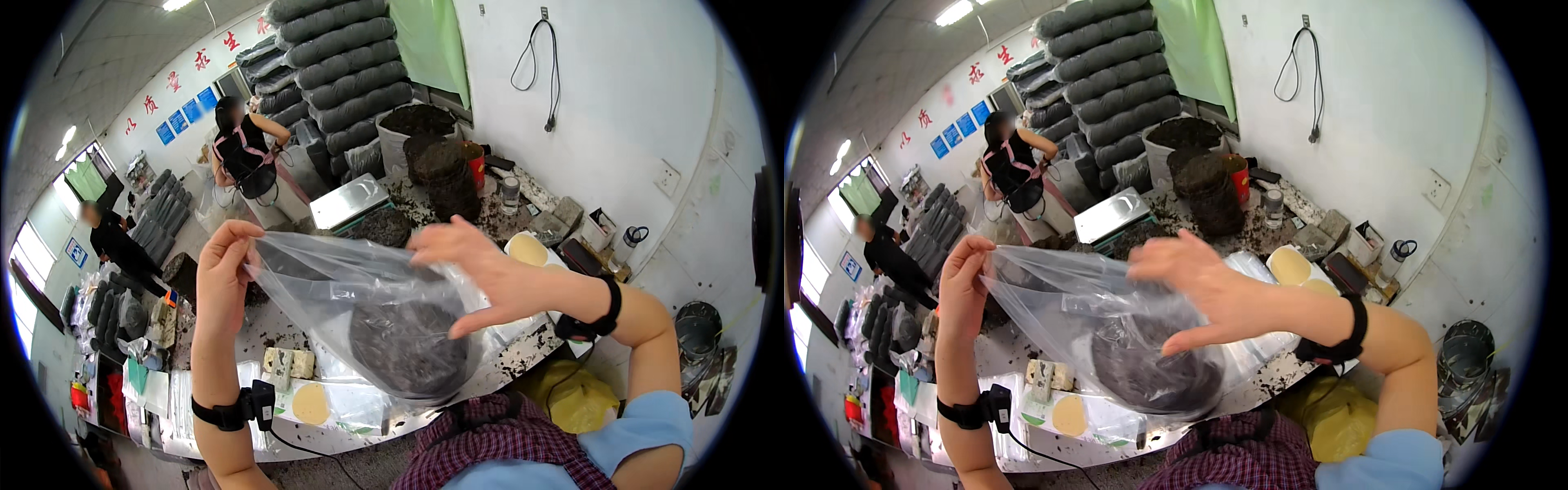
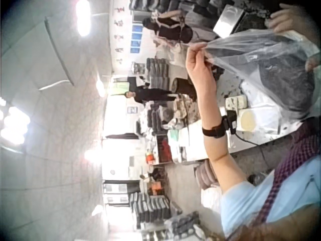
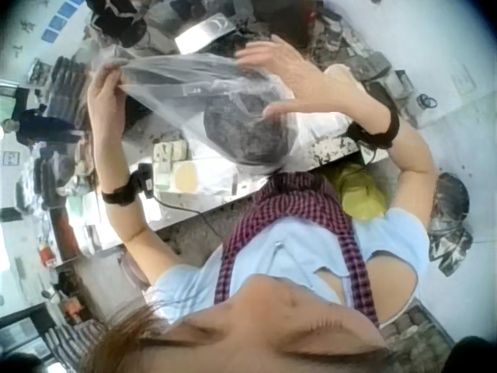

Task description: The person is packing round tea cakes into plastic bags, sealing the bags by hand, and applying circular green labels to the top of each package.

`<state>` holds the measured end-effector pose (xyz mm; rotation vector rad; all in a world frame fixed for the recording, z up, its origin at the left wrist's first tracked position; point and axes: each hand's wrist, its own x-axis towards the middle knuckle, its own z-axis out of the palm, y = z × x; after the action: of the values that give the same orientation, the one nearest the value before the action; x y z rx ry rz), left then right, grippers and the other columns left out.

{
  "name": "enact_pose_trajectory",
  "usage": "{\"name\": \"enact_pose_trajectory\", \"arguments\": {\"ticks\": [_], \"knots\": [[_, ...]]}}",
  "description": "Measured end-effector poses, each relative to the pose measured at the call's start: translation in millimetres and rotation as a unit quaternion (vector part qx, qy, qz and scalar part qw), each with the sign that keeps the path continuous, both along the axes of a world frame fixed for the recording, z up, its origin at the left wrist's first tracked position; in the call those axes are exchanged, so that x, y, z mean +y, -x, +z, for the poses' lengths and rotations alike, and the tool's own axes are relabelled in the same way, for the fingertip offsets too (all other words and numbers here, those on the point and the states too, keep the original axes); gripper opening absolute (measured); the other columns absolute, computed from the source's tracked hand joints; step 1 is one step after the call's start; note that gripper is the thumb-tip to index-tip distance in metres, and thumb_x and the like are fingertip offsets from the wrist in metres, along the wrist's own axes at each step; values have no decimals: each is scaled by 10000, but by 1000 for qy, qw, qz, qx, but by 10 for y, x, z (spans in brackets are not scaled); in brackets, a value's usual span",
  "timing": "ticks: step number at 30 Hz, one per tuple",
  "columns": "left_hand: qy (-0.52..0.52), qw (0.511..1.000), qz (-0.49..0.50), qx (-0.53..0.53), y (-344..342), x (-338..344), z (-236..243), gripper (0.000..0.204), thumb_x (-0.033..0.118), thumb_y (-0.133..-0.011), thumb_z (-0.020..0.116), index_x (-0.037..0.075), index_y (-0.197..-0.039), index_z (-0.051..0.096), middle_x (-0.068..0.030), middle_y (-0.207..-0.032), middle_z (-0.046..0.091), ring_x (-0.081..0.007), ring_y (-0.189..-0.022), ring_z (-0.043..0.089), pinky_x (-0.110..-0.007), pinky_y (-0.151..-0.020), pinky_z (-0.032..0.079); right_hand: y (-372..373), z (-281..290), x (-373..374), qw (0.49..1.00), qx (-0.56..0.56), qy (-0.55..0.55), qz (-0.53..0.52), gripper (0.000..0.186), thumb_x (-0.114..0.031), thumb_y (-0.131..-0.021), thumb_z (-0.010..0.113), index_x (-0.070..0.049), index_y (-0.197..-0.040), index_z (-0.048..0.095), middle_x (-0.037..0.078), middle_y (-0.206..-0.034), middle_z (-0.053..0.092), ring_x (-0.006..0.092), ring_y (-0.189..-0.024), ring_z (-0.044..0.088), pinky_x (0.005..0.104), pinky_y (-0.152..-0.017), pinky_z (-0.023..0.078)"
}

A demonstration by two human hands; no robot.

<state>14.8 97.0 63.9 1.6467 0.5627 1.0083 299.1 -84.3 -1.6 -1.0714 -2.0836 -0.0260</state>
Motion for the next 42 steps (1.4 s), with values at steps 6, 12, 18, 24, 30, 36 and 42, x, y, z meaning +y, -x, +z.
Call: {"name": "enact_pose_trajectory", "arguments": {"ticks": [6, 12, 18, 24, 30, 36, 42], "knots": [[-174, 979, 35, 100, 147, -22, -77, 171, 21, -893, 450, 9, -929, 616, 12, -684, 460, -47, -582, 392, -200, -535, 295, 178, 104, 102, 995, -4, -71, 65, 416, -381, -831, 659, -93, -621, 443, 46, -553, 422, 257, -488, 493, 364, -501, 403], [-442, 793, -200, 368, -356, -856, 0, 245, 43, -843, 501, 13, -1064, 603, -50, -853, 554, -145, -759, 532, -275, -643, 425, 797, 721, 120, 962, 111, -183, 172, 386, -356, -827, 660, -92, -630, 460, 54, -575, 469, 291, -494, 505, 370, -449, 392], [-327, 791, -272, 440, -718, -694, -1060, 308, 103, -850, 527, 153, -1145, 599, -78, -1054, 568, -230, -877, 584, -316, -719, 477, 620, 113, 344, 988, 97, -73, 99, 381, -333, -808, 675, -56, -651, 466, 64, -604, 505, 270, -542, 548, 349, -480, 414], [-296, 763, -291, 496, -886, -688, -1455, 342, 148, -842, 548, 246, -1164, 608, -60, -1158, 591, -292, -913, 626, -371, -713, 514, -282, -396, -75, 957, 230, 157, 84, 1097, -449, -607, 856, -70, -1436, 246, 199, -1448, 296, 307, -1340, 320, 387, -1044, 333], [-239, 862, -271, 355, -949, -612, -1727, 273, 114, -835, 569, 127, -1105, 609, -98, -1059, 602, -287, -849, 613, -352, -720, 503, 3, -1038, -122, 916, 312, 252, -4, 349, -296, -945, 537, -12, -1135, 465, 124, -1060, 512, 222, -1034, 491, 385, -968, 369], [-13, 988, -51, -147, -124, 71, -999, 606, 168, -897, 536, 69, -1428, 261, -105, -1203, 515, -195, -1014, 535, -297, -824, 474, 56, -1182, -43, 572, 786, 236, 11, 250, -226, -991, 439, -18, -1089, 536, 65, -880, 583, 177, -761, 586, 354, -767, 499], [-455, 866, -77, 193, -702, -482, -1444, 309, 180, -985, 443, 19, -1236, 520, -12, -645, 591, -80, -504, 517, -234, -520, 440, 62, -1069, 101, 541, 804, 245, 15, 216, -226, -986, 446, -33, -984, 542, 64, -834, 564, 177, -750, 572, 325, -712, 474]]}}
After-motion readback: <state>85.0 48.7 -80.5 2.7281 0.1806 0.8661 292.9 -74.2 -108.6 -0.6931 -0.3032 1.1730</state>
